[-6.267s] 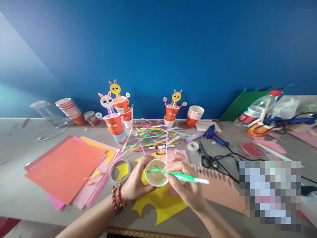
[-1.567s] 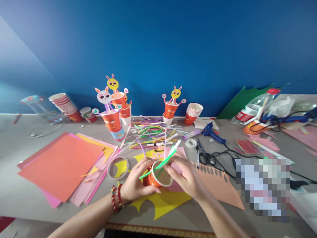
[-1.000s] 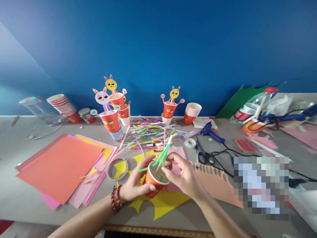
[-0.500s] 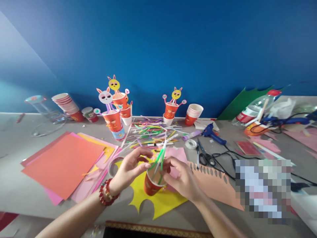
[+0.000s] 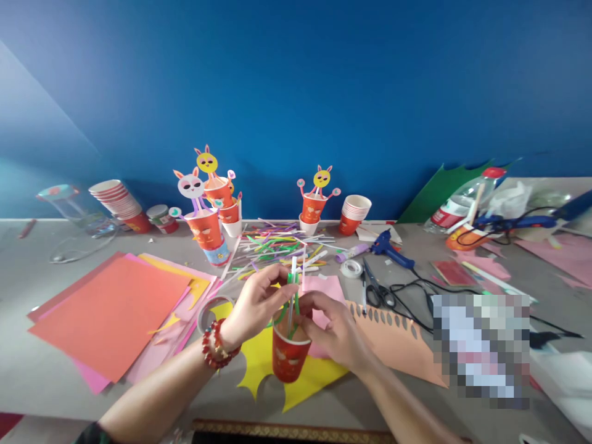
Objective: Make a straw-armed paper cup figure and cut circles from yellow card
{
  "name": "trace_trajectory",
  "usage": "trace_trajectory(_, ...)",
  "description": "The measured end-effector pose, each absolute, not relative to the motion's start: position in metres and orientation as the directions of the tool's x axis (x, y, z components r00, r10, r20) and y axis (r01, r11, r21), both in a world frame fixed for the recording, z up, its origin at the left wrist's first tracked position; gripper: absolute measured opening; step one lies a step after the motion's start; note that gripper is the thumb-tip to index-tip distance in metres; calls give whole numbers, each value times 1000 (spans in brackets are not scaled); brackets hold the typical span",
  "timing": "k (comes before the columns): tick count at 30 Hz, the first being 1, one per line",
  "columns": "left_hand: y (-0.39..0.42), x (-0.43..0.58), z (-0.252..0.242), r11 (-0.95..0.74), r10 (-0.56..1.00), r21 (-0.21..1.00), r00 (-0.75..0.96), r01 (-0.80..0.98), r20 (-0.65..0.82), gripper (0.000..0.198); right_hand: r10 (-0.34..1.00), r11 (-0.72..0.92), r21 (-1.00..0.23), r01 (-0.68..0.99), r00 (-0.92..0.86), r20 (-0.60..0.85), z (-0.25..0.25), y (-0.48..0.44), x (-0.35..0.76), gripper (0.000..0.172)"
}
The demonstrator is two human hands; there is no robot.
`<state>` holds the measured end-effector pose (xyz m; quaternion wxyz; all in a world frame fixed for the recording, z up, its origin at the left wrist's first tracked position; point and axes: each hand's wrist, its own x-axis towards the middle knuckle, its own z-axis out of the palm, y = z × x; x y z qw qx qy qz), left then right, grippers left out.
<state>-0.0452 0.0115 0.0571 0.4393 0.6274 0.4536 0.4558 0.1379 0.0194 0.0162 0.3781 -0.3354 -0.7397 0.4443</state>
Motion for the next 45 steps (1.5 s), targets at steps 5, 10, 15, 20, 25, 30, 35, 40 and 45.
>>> trace_trajectory(5, 11, -45, 53, -261, 960, 952, 149, 162, 238, 11, 814, 425, -887, 180, -505, 288, 17, 20, 136, 9)
trace_trajectory(10, 11, -45, 56, -191, 972, 979, 154, 69, 179, 15, 807, 434, -884, 175, -511, 295, 19, 20, 136, 7)
trace_trajectory(15, 14, -45, 59, -139, 978, 988, 148, -63, 147, 20, 794, 470, -862, 191, -519, 318, 20, 22, 139, 8)
trace_trajectory(20, 17, -43, 55, -107, 988, 989, 105, -101, 118, 21, 750, 588, -783, 203, -500, 433, 20, 22, 141, 8)
trace_trajectory(25, 17, -44, 55, -142, 985, 990, 96, 1, 141, 26, 736, 628, -737, 252, -500, 456, 19, 20, 140, 8)
trace_trajectory(30, 13, -45, 58, -272, 956, 959, 133, 79, 260, 19, 786, 553, -772, 315, -506, 356, 10, 21, 138, 24)
trace_trajectory(35, 11, -45, 59, -309, 947, 946, 125, 99, 296, 14, 810, 522, -795, 309, -470, 349, 9, 23, 137, 10)
trace_trajectory(40, 11, -45, 53, -327, 945, 933, 72, 152, 319, 13, 769, 551, -797, 246, -519, 372, 15, 22, 138, 22)
trace_trajectory(45, 8, -42, 48, -331, 944, 925, 48, 186, 328, 15, 794, 494, -835, 245, -518, 318, 14, 21, 137, 15)
